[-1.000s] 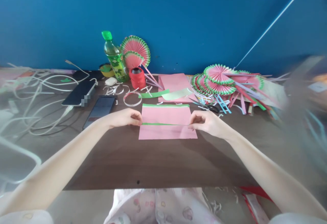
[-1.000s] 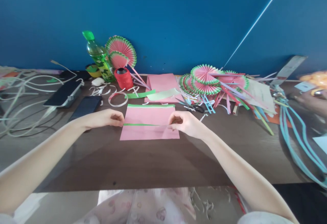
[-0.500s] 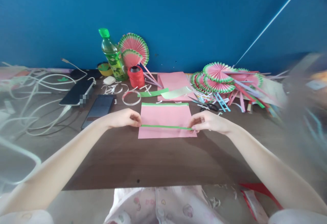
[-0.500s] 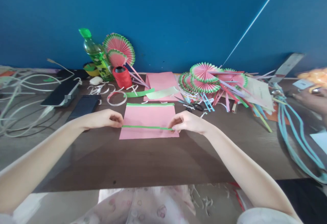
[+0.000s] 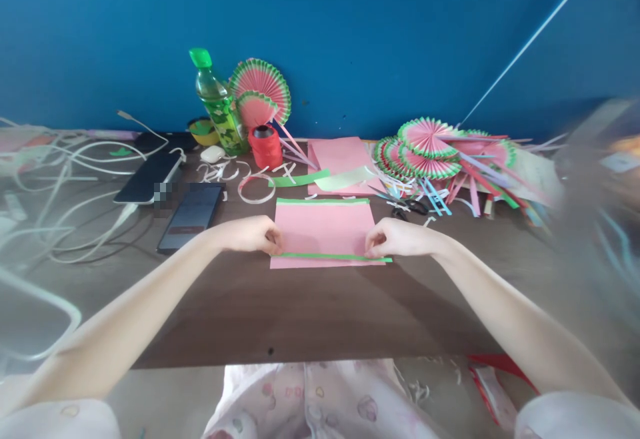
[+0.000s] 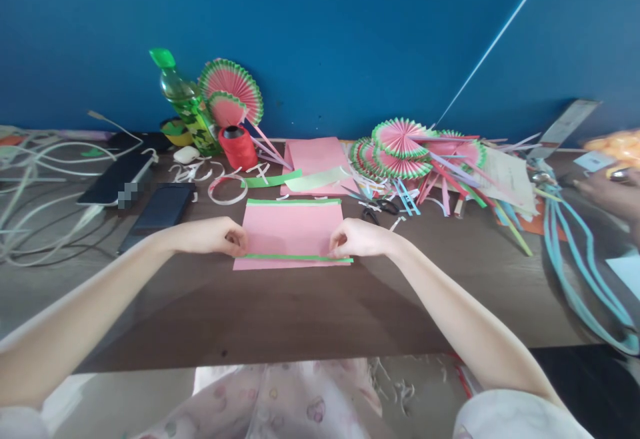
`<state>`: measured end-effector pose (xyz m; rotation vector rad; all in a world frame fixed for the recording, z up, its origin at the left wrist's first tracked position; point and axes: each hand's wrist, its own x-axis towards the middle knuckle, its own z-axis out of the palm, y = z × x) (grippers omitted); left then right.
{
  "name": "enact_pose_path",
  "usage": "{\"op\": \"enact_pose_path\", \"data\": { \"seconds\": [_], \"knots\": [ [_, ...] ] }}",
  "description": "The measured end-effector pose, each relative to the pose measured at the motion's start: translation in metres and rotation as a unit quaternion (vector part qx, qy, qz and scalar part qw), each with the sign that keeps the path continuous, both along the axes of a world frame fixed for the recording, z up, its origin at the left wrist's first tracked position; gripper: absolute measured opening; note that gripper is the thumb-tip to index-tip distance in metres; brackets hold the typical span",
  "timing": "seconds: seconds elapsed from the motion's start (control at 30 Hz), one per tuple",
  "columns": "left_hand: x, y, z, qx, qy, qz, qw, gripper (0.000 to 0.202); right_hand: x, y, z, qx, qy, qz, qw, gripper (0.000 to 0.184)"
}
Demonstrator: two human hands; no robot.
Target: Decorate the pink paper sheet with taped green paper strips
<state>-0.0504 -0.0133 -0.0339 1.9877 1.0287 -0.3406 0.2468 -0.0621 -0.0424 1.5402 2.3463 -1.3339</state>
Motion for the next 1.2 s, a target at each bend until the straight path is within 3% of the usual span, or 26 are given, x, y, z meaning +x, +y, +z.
{"op": "enact_pose_path", "data": {
  "seconds": [0.17,0.37,0.77,1.2],
  "knots": [
    [0.003,-0.004,0.003,0.016,0.018,-0.001,1.000,0.015,-0.002,0.001,-0.007,0.050,-0.008,0.039,0.998,0.017],
    [0.006,-0.005,0.008,0.014,0.016,-0.031,0.999,0.012,-0.006,0.002,0.000,0.065,-0.034,0.069,0.995,0.019],
    [0.010,-0.009,0.007,0.056,0.078,-0.061,0.993,0.018,-0.006,0.010,-0.010,0.073,-0.062,0.121,0.988,0.011],
    [0.012,-0.013,0.006,0.102,0.110,-0.087,0.985,0.017,-0.007,0.011,-0.011,0.047,-0.054,0.123,0.990,0.017]
  ]
}}
